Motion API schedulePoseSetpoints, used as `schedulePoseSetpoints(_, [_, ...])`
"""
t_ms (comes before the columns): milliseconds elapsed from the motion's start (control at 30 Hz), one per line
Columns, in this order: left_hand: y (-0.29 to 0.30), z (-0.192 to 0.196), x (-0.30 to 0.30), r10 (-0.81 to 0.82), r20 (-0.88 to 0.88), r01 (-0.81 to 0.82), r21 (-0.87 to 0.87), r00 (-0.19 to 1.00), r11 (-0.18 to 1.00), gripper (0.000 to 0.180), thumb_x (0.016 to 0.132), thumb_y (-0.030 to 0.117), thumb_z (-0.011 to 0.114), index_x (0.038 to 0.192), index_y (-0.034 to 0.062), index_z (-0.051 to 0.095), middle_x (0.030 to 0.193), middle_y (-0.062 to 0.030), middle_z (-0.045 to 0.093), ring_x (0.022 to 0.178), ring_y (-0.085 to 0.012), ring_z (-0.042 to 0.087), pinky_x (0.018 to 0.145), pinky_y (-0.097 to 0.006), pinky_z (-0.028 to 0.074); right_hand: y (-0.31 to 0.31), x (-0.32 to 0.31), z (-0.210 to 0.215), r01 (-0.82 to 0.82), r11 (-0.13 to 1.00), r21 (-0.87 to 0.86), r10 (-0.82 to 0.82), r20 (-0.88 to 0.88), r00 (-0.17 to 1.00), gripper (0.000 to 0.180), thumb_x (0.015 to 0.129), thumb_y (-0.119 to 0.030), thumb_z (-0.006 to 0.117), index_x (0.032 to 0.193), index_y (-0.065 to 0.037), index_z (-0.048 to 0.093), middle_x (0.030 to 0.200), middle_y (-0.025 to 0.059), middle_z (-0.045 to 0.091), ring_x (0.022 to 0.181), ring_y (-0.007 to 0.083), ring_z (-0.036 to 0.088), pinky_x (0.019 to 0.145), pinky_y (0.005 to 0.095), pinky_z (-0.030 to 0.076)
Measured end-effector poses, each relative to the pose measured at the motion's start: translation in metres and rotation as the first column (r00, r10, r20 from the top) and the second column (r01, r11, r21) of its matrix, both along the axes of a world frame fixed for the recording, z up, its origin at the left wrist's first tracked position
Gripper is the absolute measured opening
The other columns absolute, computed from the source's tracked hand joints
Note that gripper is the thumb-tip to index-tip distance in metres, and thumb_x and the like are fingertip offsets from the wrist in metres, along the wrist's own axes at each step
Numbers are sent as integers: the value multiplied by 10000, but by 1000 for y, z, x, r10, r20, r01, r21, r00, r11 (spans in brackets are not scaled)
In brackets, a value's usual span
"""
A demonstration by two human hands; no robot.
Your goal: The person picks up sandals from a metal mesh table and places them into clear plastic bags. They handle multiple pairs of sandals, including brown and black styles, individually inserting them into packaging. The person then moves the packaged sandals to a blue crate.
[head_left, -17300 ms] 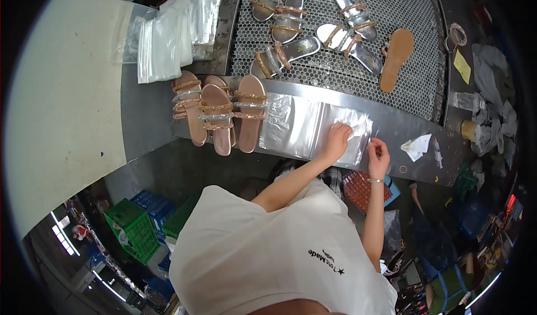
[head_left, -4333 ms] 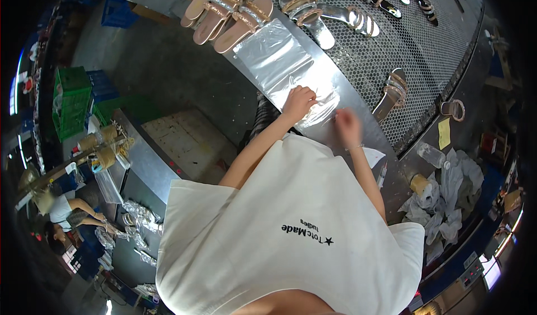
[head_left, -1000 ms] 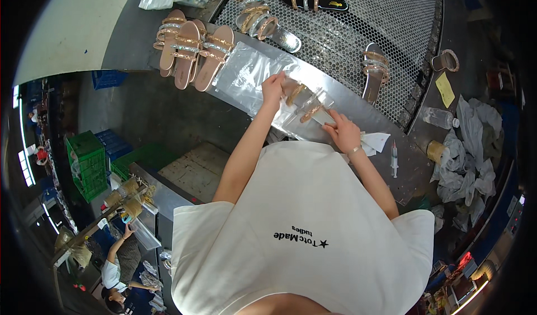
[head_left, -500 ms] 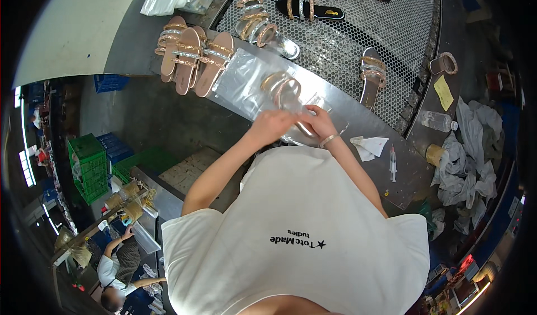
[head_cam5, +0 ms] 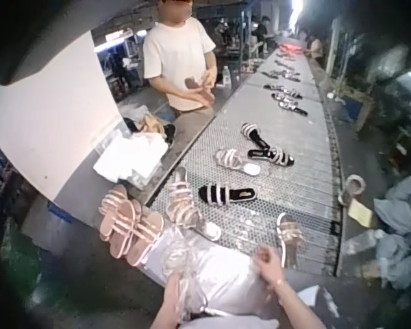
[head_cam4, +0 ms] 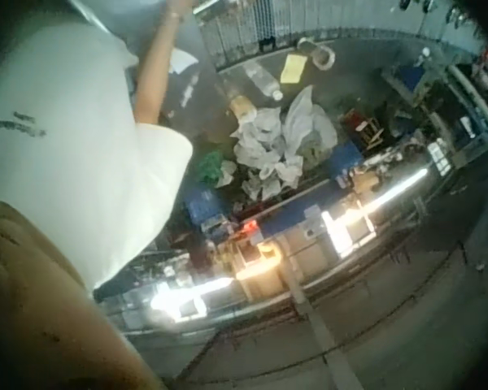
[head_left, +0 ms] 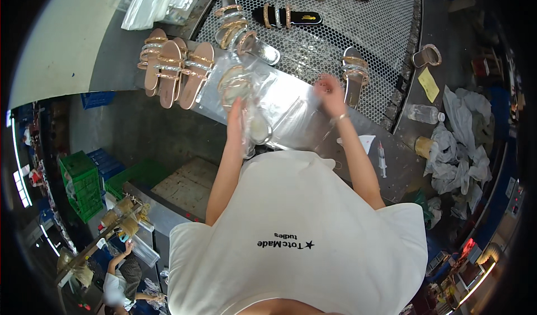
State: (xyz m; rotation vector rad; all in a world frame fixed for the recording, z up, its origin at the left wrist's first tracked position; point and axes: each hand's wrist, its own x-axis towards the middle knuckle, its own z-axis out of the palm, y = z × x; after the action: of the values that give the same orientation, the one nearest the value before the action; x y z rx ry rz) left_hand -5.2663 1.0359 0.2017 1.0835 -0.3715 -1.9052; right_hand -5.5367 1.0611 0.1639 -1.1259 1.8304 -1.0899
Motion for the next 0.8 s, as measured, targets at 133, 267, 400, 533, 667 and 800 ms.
schedulePoseSetpoints(133, [0,5,6,49,-71,-43,82,996,996,384,883,287,468,1142,4,491,988,-120,587,865,-205,589,740,-325,495,-2,-60,-24,677,723,137,-363,-759,541,883,486,-468,803,1128,-1,417,1072,211,516,981,343,507,827,420,429])
schedulePoseSetpoints(267, [0,8,4,73,-128,-65,69,989,995,369,877,259,488,1135,-5,490,993,-125,586,874,-218,598,733,-332,501,0,-102,-50,623,702,345,-384,-553,739,905,476,-388,810,1160,45,406,1037,238,570,950,358,573,803,413,469])
schedulePoseSetpoints(400, [-6,-2,4,55,-151,-57,-6,987,998,357,874,184,505,1174,2,440,1049,-129,564,917,-250,594,765,-350,501,1,-81,-38,389,916,-97,-400,-153,904,656,555,-239,794,1075,36,504,965,159,611,872,292,605,786,397,487])
schedulePoseSetpoints(533, [-4,-1,-21,-11,-45,3,-168,999,986,389,884,122,485,1243,51,354,1124,-130,525,966,-267,574,845,-399,484,2,6,10,170,932,-322,-96,234,968,343,707,-20,685,1022,16,553,964,91,621,839,150,599,724,272,496])
schedulePoseSetpoints(667, [2,-6,-36,-34,59,45,-186,998,981,496,858,165,559,1270,72,298,1198,-85,467,1056,-204,511,828,-352,475,-6,83,78,-29,986,-162,109,511,853,209,858,-164,567,968,13,559,913,35,595,820,88,535,700,216,442])
schedulePoseSetpoints(800, [11,19,-35,-15,120,54,-324,993,944,551,781,84,633,1244,65,334,1130,-74,493,1010,-162,521,792,-299,473,-15,98,61,-188,981,-43,188,425,885,375,921,-364,430,906,-12,559,711,-7,478,638,50,409,579,195,347])
